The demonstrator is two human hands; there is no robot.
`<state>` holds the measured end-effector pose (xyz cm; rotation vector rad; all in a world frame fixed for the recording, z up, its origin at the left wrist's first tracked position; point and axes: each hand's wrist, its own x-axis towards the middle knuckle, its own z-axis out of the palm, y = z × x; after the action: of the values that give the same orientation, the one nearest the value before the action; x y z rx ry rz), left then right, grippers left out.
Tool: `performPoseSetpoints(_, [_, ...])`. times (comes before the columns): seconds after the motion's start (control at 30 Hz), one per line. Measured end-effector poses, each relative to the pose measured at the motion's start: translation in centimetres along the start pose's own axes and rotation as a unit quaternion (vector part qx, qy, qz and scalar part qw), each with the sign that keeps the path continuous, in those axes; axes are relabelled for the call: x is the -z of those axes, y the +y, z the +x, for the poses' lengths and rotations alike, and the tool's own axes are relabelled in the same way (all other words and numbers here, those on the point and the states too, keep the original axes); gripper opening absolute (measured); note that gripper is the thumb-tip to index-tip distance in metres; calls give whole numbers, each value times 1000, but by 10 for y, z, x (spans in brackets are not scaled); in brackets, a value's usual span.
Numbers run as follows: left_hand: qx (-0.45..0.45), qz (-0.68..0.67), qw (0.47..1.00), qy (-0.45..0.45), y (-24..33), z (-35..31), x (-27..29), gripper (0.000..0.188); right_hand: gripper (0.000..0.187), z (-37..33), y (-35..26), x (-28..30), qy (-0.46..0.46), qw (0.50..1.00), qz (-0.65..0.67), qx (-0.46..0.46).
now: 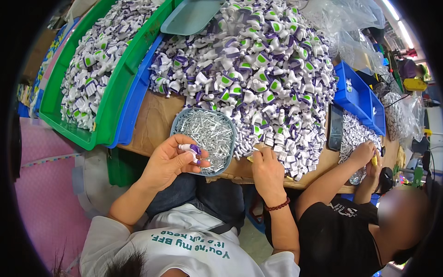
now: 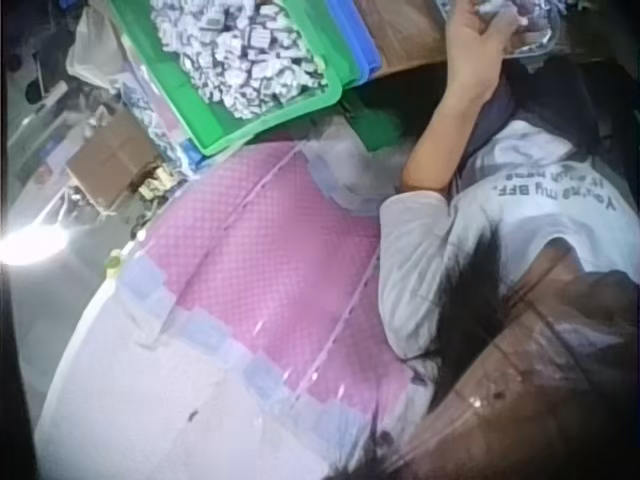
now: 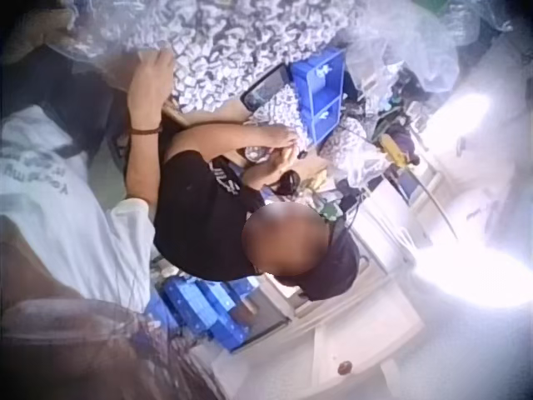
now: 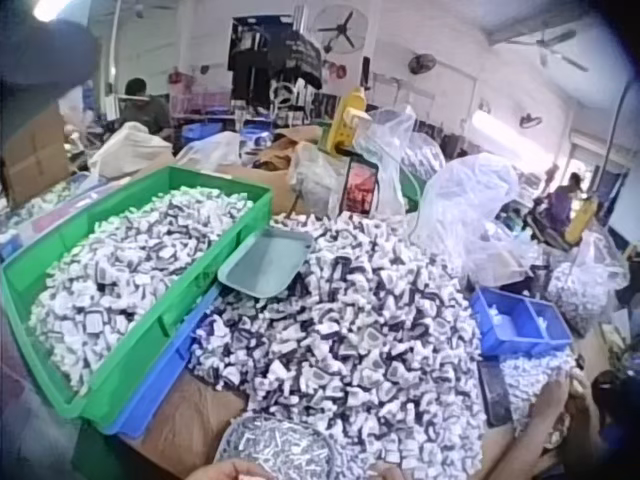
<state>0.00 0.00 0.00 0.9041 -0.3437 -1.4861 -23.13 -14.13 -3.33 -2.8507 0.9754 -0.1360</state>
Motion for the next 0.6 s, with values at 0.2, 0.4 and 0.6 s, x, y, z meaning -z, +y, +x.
performPoseSetpoints(0.2, [-8,15,1000,14,-5,2,-2,16,18,9,2,17,48,996,78,-8])
performPoseSetpoints(0.4, [41,-24,999,12,-9,5,-4,20,17,24,-38,52,111,876,463,-79])
performPoseSetpoints(0.6, [29,-3,1000,-1,-6,1,-9,18,12,34,-67,49,-15,786,606,-121])
